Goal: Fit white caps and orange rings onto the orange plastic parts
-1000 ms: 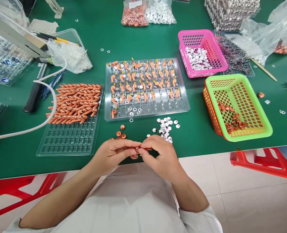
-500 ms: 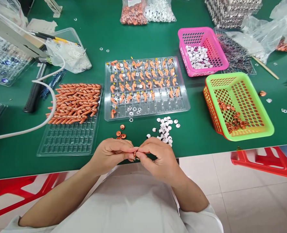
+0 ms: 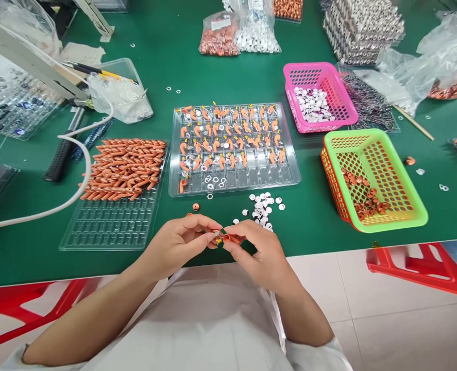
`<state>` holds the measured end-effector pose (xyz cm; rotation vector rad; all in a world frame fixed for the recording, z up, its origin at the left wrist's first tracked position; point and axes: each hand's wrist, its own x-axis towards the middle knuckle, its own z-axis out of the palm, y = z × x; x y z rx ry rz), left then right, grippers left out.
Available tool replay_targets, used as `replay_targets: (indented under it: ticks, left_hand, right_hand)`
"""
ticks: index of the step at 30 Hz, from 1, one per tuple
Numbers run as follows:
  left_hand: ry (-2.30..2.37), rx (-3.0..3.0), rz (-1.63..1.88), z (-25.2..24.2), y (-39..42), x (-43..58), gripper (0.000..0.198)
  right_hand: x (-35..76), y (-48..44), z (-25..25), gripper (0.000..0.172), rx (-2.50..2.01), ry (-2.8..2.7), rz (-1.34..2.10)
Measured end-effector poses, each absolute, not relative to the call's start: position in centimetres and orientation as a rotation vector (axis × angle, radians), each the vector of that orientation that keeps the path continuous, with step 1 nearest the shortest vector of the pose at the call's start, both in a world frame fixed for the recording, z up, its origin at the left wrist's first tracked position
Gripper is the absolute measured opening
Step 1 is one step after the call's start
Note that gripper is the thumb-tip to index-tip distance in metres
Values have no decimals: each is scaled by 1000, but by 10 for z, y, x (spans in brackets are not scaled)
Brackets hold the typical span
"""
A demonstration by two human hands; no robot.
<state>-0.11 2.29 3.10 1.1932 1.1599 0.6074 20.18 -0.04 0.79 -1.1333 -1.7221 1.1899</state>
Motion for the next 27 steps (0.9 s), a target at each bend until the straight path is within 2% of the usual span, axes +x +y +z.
replay_targets:
  ticks: [5,12,20,27]
  left_hand:
    - [1159,1198,590,27,20,4,16]
    - [1240,1374,710,26,17,7,12]
    - [1246,1444,731,25,16,10,11]
    - [1113,1249,694,23,18,8,16]
  right_hand:
    - [200,-6,2,19,-1173,-1659,1135]
    - [198,-9,1,7,-1268,-1562,1227]
    - [197,-15,-4,10,-1241,-1232,1422]
    - [200,-13,-4,10,-1232,-1217,1342]
